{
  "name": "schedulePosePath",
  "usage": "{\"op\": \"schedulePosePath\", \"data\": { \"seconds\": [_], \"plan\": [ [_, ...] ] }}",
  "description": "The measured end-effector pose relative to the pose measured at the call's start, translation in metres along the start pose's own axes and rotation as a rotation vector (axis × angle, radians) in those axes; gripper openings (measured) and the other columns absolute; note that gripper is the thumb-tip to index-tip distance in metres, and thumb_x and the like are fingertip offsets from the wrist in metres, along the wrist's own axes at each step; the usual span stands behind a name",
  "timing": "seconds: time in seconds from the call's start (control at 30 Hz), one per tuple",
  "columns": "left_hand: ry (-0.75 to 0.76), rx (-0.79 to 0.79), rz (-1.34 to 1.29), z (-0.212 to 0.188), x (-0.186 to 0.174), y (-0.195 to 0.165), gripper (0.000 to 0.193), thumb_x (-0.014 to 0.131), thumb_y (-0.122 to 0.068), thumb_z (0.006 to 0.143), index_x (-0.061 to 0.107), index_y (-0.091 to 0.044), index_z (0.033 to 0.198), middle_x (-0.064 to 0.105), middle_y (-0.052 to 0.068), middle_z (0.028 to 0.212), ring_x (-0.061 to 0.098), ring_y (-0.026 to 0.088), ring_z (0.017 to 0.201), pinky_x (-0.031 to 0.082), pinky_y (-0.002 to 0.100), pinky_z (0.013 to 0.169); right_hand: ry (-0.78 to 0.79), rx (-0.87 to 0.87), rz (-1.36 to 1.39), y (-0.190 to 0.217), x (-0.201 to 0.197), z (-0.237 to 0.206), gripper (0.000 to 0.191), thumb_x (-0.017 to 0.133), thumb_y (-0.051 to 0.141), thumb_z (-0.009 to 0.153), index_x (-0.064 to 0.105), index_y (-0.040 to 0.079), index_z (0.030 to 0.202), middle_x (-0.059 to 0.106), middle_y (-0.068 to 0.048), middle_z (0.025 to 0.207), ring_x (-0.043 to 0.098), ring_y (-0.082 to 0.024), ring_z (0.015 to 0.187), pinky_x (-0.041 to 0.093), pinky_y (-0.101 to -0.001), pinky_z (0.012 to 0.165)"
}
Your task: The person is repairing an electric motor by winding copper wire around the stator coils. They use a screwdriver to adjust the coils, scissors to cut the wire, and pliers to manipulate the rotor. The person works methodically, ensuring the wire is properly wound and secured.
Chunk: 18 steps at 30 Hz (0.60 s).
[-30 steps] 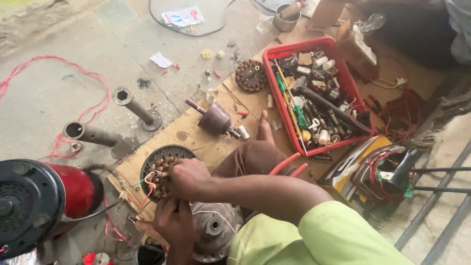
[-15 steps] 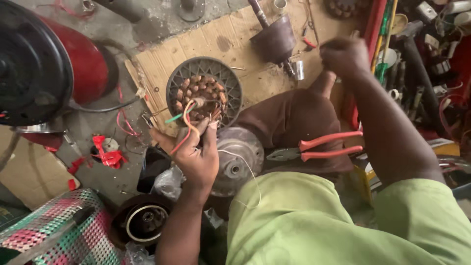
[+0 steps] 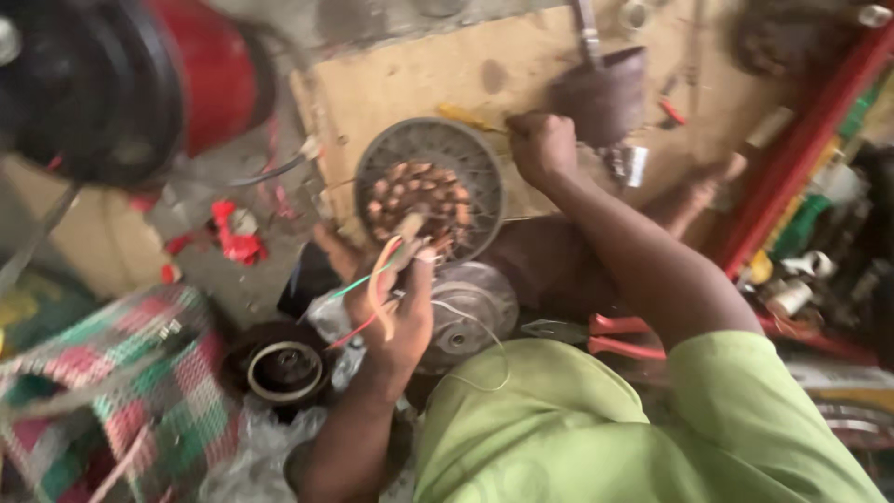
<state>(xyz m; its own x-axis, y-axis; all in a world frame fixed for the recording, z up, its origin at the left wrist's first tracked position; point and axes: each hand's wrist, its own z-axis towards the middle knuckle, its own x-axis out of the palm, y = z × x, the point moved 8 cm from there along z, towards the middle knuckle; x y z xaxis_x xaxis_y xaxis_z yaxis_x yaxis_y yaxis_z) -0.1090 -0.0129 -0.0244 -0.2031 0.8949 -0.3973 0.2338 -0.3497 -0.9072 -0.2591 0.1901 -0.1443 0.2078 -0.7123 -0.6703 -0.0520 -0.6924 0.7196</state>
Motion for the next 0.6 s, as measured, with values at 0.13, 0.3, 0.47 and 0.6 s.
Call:
{"op": "schedulePosePath", "data": {
  "seconds": [0.13,0.3,0.47,0.6],
  "plan": [
    [-0.048,0.086,0.157,0.008,-0.007,-0.017,0.022,0.077,-0.006,0.094,0.073,-0.001,0.115,0.075,0.012,0.101,0.074,0.024,0.093,0.056,0.033,0.092,-0.022,0.077,0.086,0.006,0.023,0.014,0.018,0.077,0.018,0.088,0.078,0.005,0.100,0.073,-0.021,0.091,0.074,-0.035,0.081,0.057,-0.0446,0.074],
    [-0.102,0.331,0.272,0.017,-0.011,-0.053,0.022,0.079,-0.001,0.087,0.075,-0.007,0.108,0.076,0.009,0.094,0.070,0.030,0.104,0.008,0.065,0.126,-0.031,0.021,-0.006,0.009,0.018,0.011,0.013,0.075,0.015,0.090,0.077,0.005,0.097,0.074,-0.022,0.093,0.072,-0.039,0.084,0.057,-0.0468,0.078],
    [-0.108,0.356,0.325,0.019,-0.019,-0.059,0.020,0.082,-0.002,0.087,0.074,-0.009,0.104,0.074,0.007,0.093,0.049,0.044,0.137,0.008,0.063,0.128,-0.072,0.188,0.340,-0.009,-0.024,-0.013,0.020,0.064,0.002,0.095,0.058,-0.006,0.113,0.065,-0.020,0.099,0.072,-0.033,0.087,0.064,-0.0390,0.072],
    [-0.138,0.355,0.252,0.017,-0.018,-0.050,0.019,0.083,-0.002,0.082,0.074,-0.007,0.099,0.070,0.007,0.080,0.063,0.033,0.103,0.003,0.065,0.125,-0.061,0.238,1.284,0.000,-0.069,-0.029,0.023,0.057,-0.016,0.100,0.058,-0.004,0.120,0.068,-0.015,0.105,0.071,-0.025,0.084,0.065,-0.0393,0.079]
  ]
}}
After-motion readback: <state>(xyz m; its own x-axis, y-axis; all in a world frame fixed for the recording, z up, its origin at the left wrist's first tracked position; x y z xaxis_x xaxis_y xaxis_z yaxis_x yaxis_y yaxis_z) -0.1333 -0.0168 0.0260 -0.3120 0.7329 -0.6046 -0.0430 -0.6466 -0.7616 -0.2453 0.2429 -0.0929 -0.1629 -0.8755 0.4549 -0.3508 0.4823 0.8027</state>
